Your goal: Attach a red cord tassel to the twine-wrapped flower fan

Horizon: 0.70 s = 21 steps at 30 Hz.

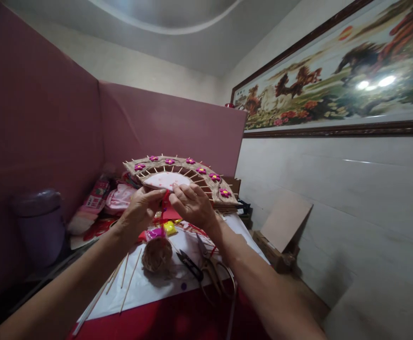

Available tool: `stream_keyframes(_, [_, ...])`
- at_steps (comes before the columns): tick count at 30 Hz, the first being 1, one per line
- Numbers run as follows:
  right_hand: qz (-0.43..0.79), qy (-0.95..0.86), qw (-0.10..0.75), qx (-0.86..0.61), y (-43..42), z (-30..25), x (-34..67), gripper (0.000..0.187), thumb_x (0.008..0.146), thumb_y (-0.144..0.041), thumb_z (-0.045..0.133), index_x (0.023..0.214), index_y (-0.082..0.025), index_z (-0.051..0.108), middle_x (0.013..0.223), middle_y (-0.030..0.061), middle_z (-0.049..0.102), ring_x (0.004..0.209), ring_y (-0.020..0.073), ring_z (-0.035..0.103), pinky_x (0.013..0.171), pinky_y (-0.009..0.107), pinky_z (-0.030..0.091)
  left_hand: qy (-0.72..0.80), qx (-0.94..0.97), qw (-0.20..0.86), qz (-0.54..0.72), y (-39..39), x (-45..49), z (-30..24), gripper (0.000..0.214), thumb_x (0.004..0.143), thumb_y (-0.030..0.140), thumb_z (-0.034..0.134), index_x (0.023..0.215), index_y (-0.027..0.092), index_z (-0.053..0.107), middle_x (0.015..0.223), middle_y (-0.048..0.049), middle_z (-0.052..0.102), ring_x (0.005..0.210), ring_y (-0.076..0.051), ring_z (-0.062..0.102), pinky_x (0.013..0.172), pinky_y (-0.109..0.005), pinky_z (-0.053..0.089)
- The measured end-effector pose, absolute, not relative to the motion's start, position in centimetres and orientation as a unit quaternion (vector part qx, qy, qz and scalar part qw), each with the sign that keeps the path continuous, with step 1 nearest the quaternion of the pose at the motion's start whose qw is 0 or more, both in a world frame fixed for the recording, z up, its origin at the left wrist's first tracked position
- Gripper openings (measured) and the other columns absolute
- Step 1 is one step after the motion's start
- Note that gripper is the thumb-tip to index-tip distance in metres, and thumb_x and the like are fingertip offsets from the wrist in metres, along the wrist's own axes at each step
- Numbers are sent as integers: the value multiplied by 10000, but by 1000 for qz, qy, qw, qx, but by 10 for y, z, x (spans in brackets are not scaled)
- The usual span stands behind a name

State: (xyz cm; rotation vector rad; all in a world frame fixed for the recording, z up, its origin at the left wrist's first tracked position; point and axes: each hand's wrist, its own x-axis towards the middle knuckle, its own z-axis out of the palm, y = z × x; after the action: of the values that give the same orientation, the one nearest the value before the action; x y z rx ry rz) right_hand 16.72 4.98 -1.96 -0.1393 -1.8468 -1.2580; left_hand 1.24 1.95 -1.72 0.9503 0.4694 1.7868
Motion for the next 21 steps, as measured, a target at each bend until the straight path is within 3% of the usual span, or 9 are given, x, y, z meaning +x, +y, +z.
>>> stream_keyframes(9, [-555,-706,439,-32,34,2,168,78,911,-146,512,936,-178,579,1021,55,728,979,173,623,821,341,392,114,408,477,770,4,12,-4,357,461,46,788,771,149,645,724,-9,694,771,-180,655,778,-298,467])
stream_keyframes(21, [-542,-717,438,-29,32,0,164,86,911,-149,504,914,-188,580,1033,51,725,973,176,623,815,342,387,88,391,489,775,0,15,-9,419,498,65,785,884,155,649,777,-21,700,772,-177,655,791,-305,462])
